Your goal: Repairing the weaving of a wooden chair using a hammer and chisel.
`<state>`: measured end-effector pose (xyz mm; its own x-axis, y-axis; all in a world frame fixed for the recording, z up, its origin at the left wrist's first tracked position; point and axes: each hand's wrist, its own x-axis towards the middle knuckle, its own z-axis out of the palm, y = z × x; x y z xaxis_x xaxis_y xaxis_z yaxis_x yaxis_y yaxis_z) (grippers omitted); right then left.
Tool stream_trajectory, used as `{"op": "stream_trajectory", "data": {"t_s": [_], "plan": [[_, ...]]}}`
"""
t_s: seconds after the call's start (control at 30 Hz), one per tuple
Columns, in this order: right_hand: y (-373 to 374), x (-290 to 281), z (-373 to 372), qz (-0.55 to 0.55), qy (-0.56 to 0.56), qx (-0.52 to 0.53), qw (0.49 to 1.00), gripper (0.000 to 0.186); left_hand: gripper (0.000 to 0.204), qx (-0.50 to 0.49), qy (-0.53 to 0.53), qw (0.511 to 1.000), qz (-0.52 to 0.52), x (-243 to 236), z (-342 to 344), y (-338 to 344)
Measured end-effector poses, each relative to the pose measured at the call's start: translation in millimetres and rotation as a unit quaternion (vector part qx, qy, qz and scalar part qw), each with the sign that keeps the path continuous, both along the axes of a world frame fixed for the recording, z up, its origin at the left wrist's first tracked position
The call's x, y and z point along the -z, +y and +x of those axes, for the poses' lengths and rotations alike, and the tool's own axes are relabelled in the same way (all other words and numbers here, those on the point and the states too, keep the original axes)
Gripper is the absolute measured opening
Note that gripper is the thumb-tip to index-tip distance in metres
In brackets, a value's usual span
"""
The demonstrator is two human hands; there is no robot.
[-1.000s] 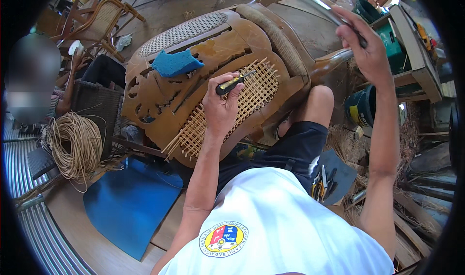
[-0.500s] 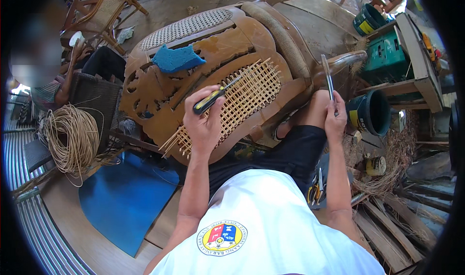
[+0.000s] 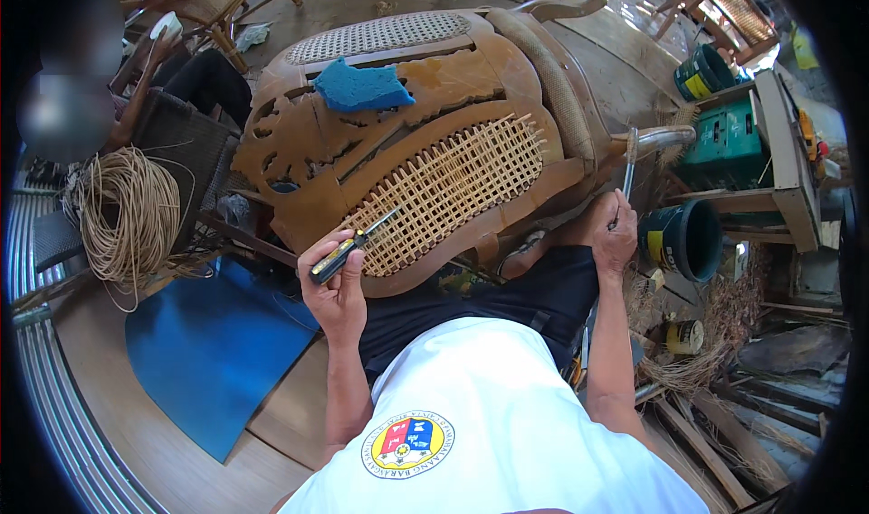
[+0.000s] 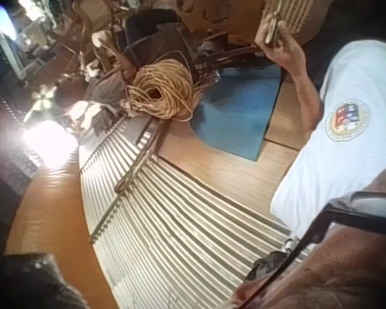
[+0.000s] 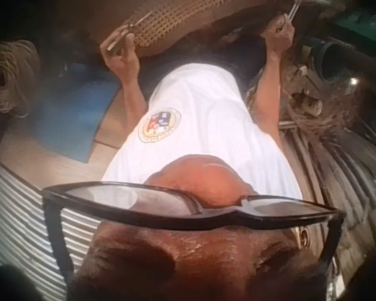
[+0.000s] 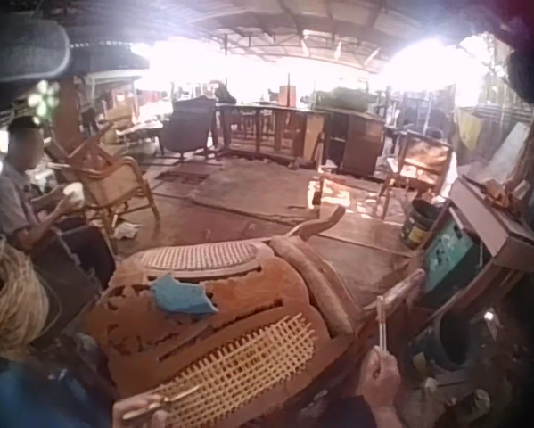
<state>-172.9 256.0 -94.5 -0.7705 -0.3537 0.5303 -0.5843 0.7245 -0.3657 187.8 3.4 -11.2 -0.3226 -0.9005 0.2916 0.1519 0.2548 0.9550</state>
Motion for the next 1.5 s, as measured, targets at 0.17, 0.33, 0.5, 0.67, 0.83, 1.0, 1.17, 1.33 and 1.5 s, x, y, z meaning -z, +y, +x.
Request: {"op": "stream_trajectory", "data": {"t_s": [0.17, 0.33, 0.5, 0.67, 0.83, 1.0, 1.17, 1.33, 1.5], "plan": [[-1, 3, 6, 0.043, -0.052, -0.001, 0.998, 0.026, 0.029, -0.002, 0.024, 1.0, -0.012, -5, 0, -7], [-4, 18, 8, 0.074, -0.065, 0.003, 0.995, 0.021, 0.028, -0.002, -0.013, 0.999, -0.03, 1, -2, -4], [1, 37, -6, -0.013, -0.015, -0.025, 0.999, 0.036, 0.029, 0.049, 0.049, 0.997, -0.025, -1, -39, 1], [27, 37, -36, -0.284, -0.129, 0.06, 0.948, 0.042, 0.027, 0.096, -0.01, 0.992, -0.079, 0, -57, -6], [48, -44, -44, -0.416, -0.361, -0.125, 0.825, 0.045, 0.027, 0.099, 0.018, 0.994, -0.048, -1, -72, -12], [4, -173, -20, -0.05, -0.327, -0.245, 0.912, 0.034, 0.025, 0.121, 0.007, 0.992, -0.044, 0, -89, -22], [-66, -234, -26, 0.073, -0.268, -0.387, 0.879, 0.03, 0.025, 0.099, -0.056, 0.987, -0.114, -7, -94, -25], [-129, -264, -28, 0.181, -0.202, -0.492, 0.827, 0.028, 0.024, 0.097, -0.096, 0.981, -0.139, -7, -96, -24], [-168, -261, -26, 0.241, -0.158, -0.547, 0.786, 0.028, 0.023, 0.097, -0.068, 0.989, -0.092, -2, -97, -20]]}}
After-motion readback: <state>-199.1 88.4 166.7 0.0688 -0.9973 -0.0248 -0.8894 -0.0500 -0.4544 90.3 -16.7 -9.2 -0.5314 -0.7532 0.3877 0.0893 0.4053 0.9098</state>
